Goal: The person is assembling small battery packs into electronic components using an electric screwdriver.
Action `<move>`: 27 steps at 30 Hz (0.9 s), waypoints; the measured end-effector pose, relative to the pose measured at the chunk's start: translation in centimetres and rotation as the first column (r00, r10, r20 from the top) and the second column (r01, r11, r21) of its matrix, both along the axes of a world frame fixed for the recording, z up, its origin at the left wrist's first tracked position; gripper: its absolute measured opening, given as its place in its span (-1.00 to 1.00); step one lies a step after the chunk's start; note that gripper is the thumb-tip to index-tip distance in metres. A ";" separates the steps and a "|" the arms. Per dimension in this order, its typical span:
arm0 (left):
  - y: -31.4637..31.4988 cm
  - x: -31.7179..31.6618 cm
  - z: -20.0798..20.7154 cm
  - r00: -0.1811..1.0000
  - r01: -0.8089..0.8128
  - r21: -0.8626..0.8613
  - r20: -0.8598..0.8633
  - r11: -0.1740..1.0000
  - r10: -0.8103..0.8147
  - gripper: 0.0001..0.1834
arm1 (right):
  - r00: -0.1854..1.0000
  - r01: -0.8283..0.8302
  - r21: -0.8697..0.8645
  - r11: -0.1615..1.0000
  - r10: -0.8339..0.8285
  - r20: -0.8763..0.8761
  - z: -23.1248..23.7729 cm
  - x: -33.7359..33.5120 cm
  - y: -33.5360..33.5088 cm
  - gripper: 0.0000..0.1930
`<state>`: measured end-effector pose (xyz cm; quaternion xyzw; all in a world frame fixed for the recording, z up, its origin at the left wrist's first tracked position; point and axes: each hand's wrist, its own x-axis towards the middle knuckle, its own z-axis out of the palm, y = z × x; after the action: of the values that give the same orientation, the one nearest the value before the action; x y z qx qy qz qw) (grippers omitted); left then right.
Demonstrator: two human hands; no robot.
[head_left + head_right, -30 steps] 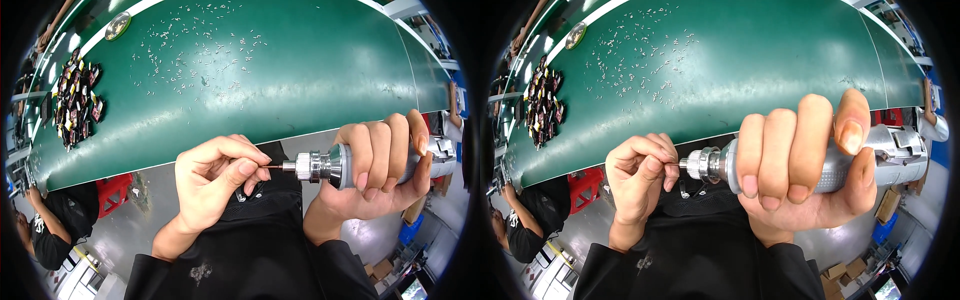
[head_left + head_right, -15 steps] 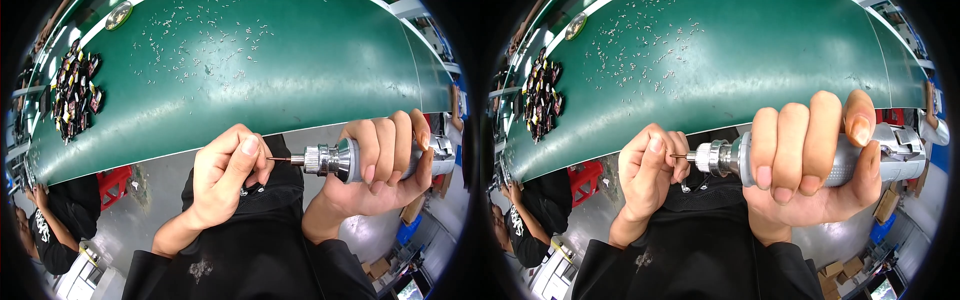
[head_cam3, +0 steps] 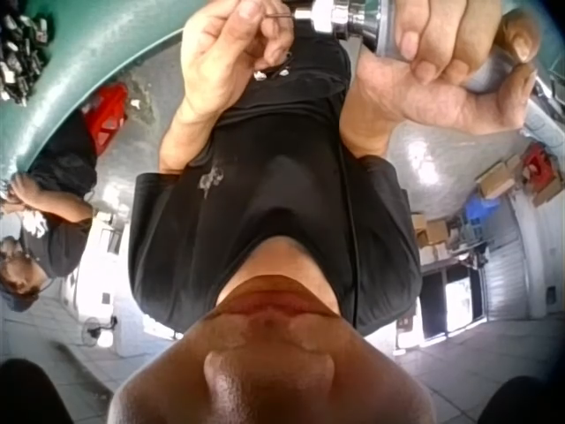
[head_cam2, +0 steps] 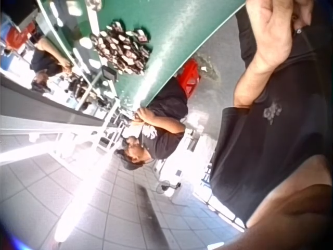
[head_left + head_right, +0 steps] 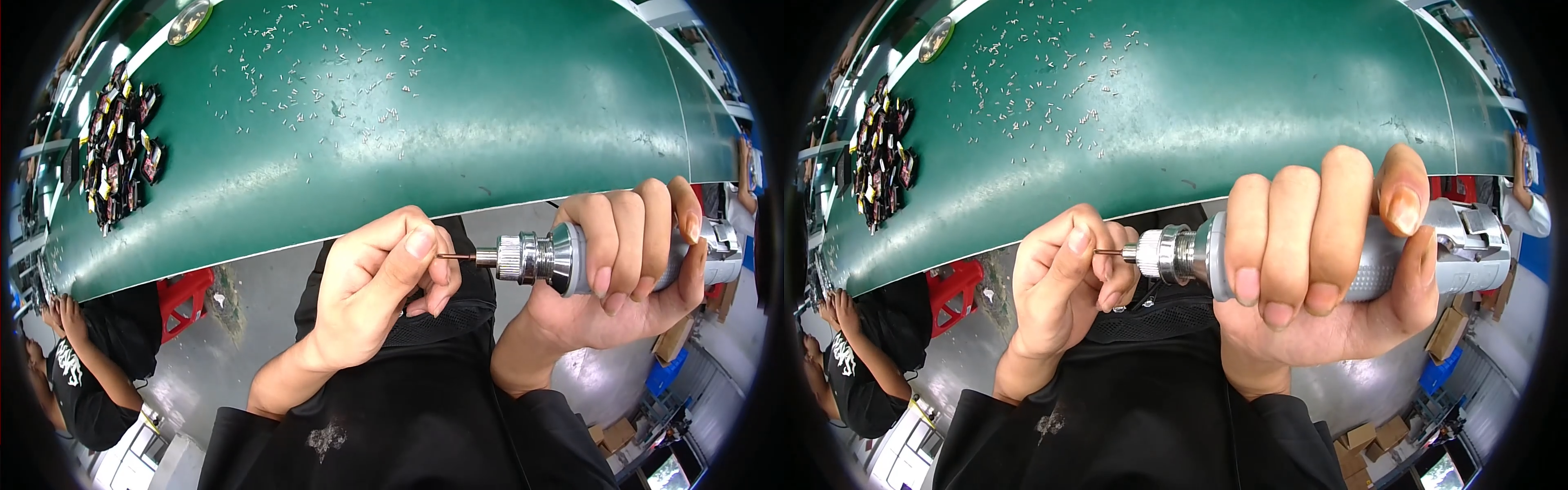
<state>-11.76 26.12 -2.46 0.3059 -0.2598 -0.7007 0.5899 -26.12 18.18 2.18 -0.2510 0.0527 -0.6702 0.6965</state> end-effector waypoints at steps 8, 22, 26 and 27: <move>0.3 -1.3 0.8 0.925 -0.169 -0.046 0.339 0.985 0.174 -0.76 | 0.999 0.038 0.006 0.999 -0.038 -0.013 -0.1 -0.2 0.2 -0.88; -1.5 1.8 1.3 0.688 -0.186 -0.331 0.629 0.925 0.363 -0.65 | 0.998 -0.008 0.058 0.998 0.004 0.064 -0.5 -0.4 -1.3 -0.86; -3.6 5.5 2.6 0.399 -0.235 -0.426 0.777 0.874 0.486 -0.89 | 0.997 0.069 0.101 0.993 -0.072 0.033 -1.4 -1.0 -2.0 -0.88; -5.2 7.1 2.3 0.329 -0.201 -0.468 0.795 0.861 0.509 -0.85 | 0.997 0.076 0.093 0.993 -0.077 0.014 -2.0 -1.2 -2.5 -0.89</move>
<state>-4.62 20.95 -0.18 0.5933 -0.5573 -0.2304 0.5332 -27.29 15.69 0.17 -0.2106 0.0872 -0.6954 0.6815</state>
